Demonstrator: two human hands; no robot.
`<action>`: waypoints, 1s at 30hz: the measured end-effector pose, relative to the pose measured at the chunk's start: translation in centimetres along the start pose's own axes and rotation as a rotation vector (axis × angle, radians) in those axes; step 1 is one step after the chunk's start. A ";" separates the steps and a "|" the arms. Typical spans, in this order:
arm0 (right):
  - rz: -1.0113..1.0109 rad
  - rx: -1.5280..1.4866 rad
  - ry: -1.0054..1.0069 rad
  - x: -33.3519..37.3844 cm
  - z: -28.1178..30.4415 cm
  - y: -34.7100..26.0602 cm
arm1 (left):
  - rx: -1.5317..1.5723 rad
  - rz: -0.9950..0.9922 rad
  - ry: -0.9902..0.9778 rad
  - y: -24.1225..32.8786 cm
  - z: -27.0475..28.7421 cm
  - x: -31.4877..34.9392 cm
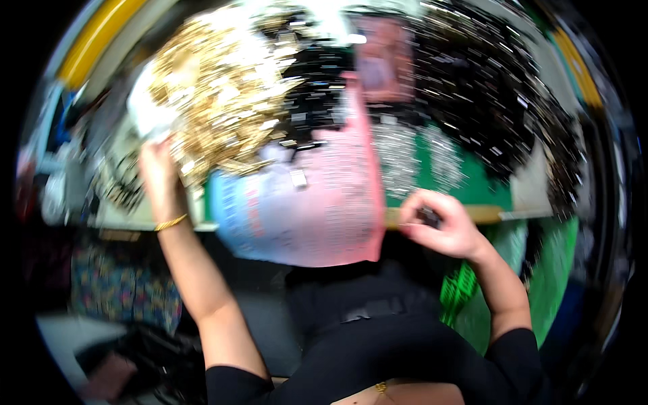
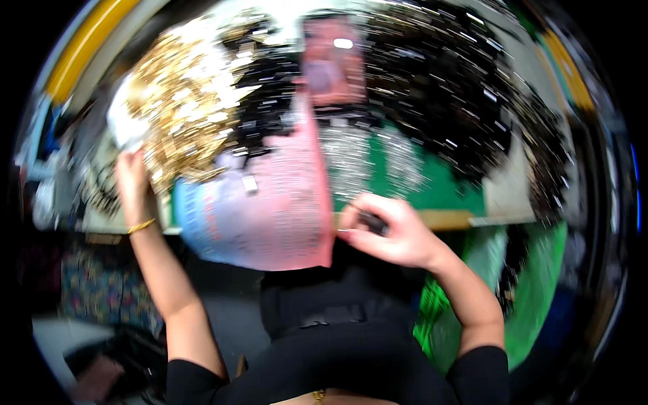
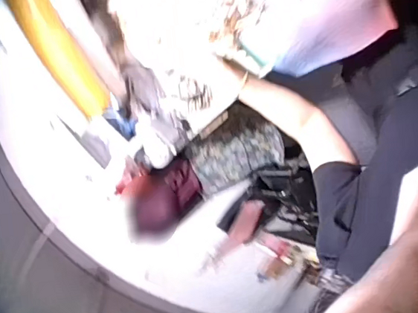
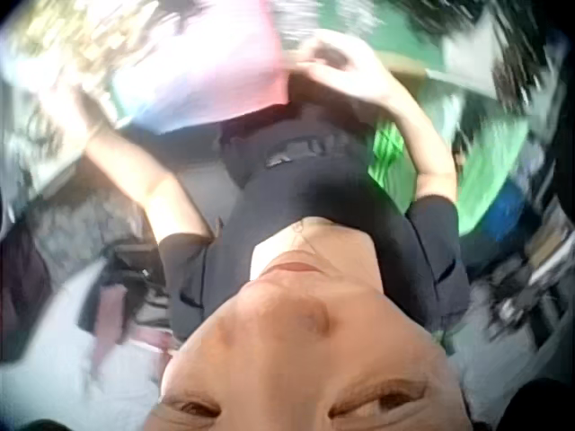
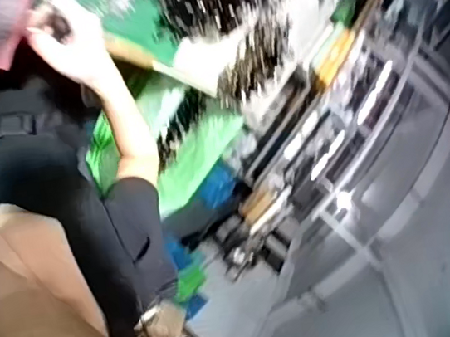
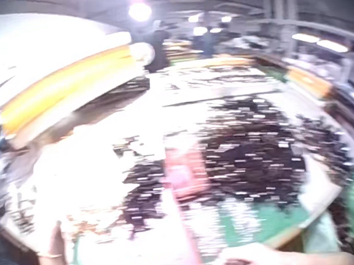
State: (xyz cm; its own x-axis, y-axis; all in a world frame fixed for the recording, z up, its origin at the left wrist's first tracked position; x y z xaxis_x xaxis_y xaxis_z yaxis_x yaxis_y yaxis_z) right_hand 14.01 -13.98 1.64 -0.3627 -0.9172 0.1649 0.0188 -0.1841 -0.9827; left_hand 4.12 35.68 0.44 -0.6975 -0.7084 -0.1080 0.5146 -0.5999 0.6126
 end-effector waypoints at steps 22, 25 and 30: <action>-0.237 1.401 0.375 11.4 10.0 -2.5 | 0.551 -0.442 -0.118 22.7 -5.1 16.5; -0.251 1.260 0.318 11.1 9.0 -1.9 | 0.655 -0.445 -0.236 24.6 -7.7 19.7; -0.362 1.181 0.513 12.8 11.0 -0.6 | 0.744 -0.374 -0.347 23.9 -9.6 22.4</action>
State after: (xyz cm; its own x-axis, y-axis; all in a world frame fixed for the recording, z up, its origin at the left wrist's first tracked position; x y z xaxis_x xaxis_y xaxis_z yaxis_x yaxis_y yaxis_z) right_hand 19.63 -29.48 5.23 -0.8203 -0.5643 0.0932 0.5423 -0.8192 -0.1866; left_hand 5.58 1.89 5.18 -0.9277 -0.2915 -0.2333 -0.1475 -0.2879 0.9462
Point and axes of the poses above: each hand's wrist, its own x-axis away from the middle knuckle, its own z-axis out of the back of the hand, y = z × x, the point moved 9 cm from there along -x, towards the middle knuckle, and after that the axes turned 10 degrees about -y, right-handed, at the moved point
